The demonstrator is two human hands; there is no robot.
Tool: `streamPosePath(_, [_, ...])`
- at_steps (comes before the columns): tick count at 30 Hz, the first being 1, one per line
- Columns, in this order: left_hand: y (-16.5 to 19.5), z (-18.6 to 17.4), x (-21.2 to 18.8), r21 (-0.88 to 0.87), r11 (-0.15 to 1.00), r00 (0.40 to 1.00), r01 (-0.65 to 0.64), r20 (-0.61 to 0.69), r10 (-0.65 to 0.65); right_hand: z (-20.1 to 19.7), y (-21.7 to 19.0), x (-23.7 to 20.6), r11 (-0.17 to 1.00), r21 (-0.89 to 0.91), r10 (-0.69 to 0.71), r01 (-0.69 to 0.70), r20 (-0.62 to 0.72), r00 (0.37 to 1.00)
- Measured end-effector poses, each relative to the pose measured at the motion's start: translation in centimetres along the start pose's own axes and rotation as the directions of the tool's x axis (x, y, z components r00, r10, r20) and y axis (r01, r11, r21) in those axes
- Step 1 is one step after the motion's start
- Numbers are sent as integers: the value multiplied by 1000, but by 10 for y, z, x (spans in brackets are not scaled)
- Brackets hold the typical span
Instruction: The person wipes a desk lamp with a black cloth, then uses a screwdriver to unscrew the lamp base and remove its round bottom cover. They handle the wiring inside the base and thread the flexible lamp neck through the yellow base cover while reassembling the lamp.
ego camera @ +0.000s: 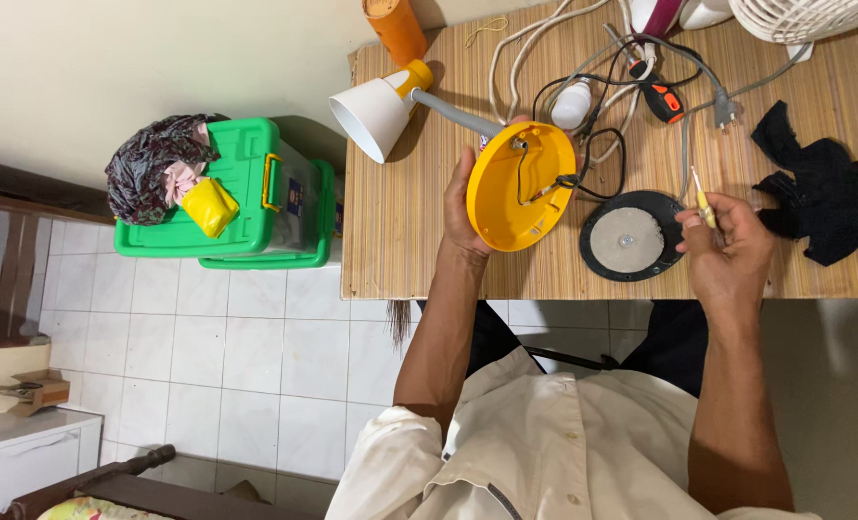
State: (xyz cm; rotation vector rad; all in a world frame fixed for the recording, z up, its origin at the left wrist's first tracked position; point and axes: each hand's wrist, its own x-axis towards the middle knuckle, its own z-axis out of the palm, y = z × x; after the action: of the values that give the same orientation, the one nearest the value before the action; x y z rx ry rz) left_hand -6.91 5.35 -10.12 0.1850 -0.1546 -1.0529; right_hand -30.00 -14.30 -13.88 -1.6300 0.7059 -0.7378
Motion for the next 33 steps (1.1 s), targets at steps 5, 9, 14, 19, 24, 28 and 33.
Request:
streamPosePath(5, [-2,15,19,19,1000,993,9,121,-11,1,1,1,1000,-8,2,-1,4,1000])
streamPosePath(9, [-3,12,26,20,999,999,28,-39,-27,-3,8,1,999,-35,19,-20,-25,1000])
streamPosePath(14, [-4,10,31,-116,987,971,114,-195,-135,-9,17,0,997,77,34,-31,-36,999])
streamPosePath(19, [-12,11,26,284,959,989,2,-143,40,-11,17,0,995,80,55,-51,-46,997])
streamPosePath(24, [-15,16,27,639,769,977,-8,-158,142,-9,11,-2,997,48,61,-58,-53,997])
streamPosePath(28, [-9,22,29,750,662,958,-2,-188,217,-7,8,-1,996,43,77,-75,-49,996])
streamPosePath(33, [9,31,33,926,376,957,-37,-75,279,-5,11,-1,996,50,78,-75,-45,996])
